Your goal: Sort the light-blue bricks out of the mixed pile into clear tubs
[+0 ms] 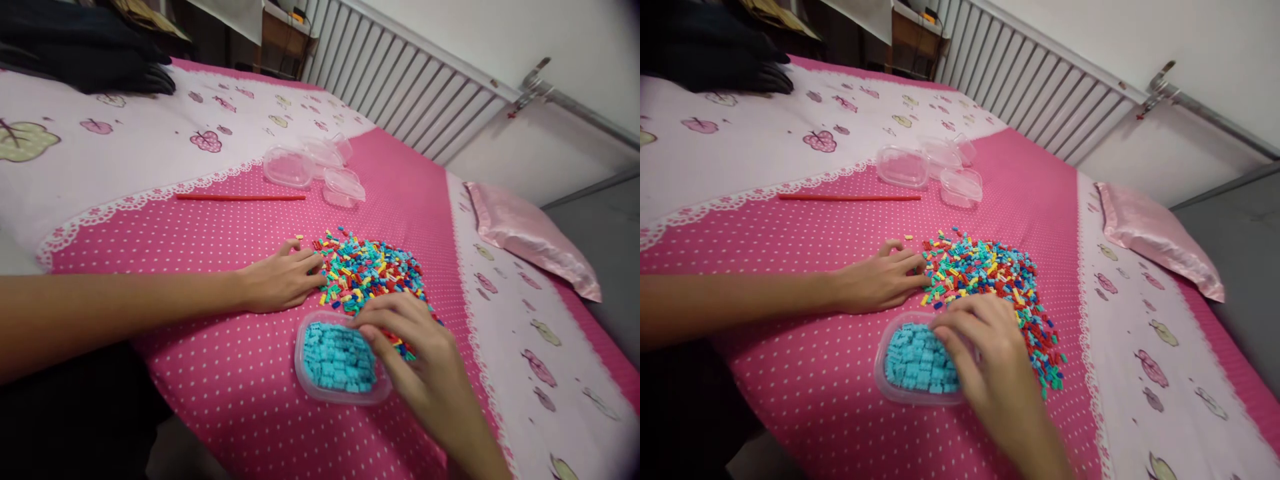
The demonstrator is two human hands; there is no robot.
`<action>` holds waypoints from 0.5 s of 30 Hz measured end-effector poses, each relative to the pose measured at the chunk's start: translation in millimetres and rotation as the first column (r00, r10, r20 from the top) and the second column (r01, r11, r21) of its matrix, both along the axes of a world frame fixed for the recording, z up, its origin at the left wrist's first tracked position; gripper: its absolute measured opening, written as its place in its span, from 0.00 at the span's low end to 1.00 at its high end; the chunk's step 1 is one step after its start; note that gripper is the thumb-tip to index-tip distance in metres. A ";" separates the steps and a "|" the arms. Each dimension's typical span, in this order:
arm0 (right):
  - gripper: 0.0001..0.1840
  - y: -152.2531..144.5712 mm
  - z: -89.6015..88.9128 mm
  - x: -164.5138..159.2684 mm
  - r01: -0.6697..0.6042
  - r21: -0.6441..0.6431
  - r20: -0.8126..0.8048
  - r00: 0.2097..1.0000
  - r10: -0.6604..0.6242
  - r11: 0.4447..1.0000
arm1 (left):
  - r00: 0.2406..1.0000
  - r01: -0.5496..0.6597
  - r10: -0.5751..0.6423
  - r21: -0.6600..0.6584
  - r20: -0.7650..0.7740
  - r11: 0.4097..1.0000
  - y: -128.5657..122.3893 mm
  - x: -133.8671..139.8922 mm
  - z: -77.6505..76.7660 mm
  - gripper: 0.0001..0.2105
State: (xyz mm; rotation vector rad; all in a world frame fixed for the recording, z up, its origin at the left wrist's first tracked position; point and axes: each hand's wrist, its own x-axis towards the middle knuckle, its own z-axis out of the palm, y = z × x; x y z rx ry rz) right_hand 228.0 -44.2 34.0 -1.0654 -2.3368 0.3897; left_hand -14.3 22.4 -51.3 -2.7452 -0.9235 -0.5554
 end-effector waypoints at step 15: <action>0.16 49.3 -81.8 163.5 0.562 -0.009 -0.134 0.819 -0.558 0.827 | 0.996 0.080 -0.081 0.046 0.024 0.996 21.1 -13.1 -8.6 0.17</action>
